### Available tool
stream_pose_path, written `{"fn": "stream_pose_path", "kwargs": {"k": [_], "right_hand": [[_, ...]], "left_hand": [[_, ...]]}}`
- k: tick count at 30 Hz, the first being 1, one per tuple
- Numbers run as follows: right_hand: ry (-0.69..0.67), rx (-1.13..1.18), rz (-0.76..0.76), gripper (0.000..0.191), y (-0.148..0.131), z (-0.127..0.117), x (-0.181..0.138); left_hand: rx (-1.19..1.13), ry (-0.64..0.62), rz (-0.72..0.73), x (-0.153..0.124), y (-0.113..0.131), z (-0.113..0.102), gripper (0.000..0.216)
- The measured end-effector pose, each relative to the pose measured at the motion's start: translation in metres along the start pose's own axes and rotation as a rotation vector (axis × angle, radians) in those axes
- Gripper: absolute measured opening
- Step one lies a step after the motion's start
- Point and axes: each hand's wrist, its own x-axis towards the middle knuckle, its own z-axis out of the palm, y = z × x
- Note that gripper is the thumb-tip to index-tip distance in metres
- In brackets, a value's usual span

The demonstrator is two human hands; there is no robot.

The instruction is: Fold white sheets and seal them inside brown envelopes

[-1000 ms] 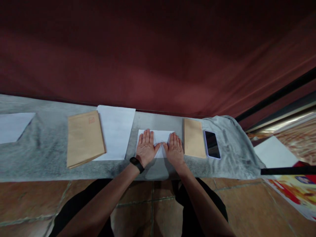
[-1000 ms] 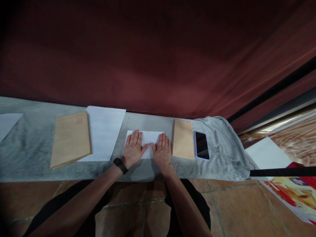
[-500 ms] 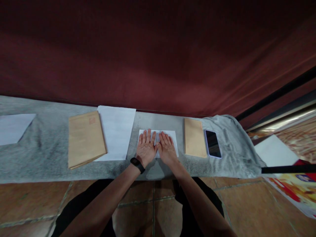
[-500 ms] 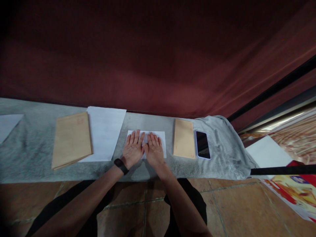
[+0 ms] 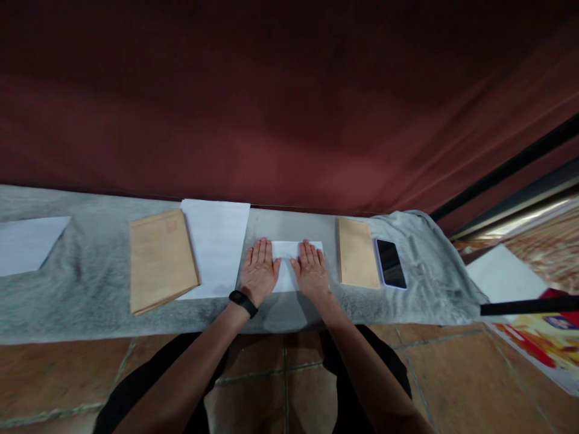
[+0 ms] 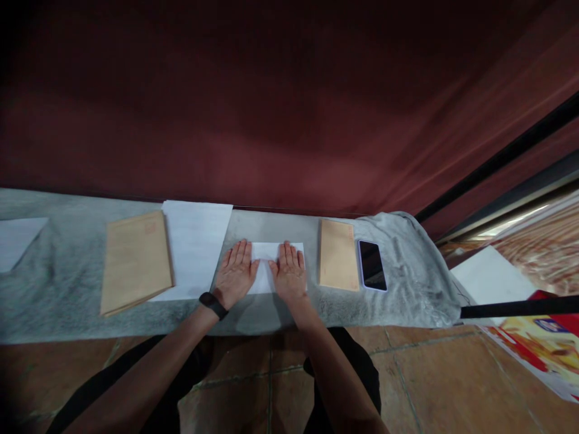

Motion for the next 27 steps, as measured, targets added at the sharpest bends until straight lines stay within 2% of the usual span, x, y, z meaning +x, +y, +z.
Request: {"fn": "stream_pose_path", "kwargs": {"k": [8, 13, 18, 21, 27], "right_hand": [[0.07, -0.05, 0.017, 0.062, 0.022, -0.005, -0.015], [0.038, -0.027, 0.029, 0.06, 0.021, -0.014, -0.02], [-0.11, 0.123, -0.168, 0.056, -0.005, -0.028, -0.033], [-0.183, 0.196, -0.302, 0.055, -0.018, -0.033, -0.042], [-0.223, 0.241, -0.373, 0.052, -0.015, -0.034, -0.045]], "left_hand": [[-0.055, 0.062, -0.038, -0.004, -0.005, 0.0, 0.066], [-0.069, 0.044, -0.004, 0.003, -0.012, -0.008, 0.062], [-0.046, -0.001, -0.02, 0.024, -0.02, -0.019, 0.054], [-0.009, -0.027, 0.032, 0.033, -0.019, -0.022, 0.051], [-0.009, -0.017, 0.077, 0.038, -0.016, -0.025, 0.043]]}}
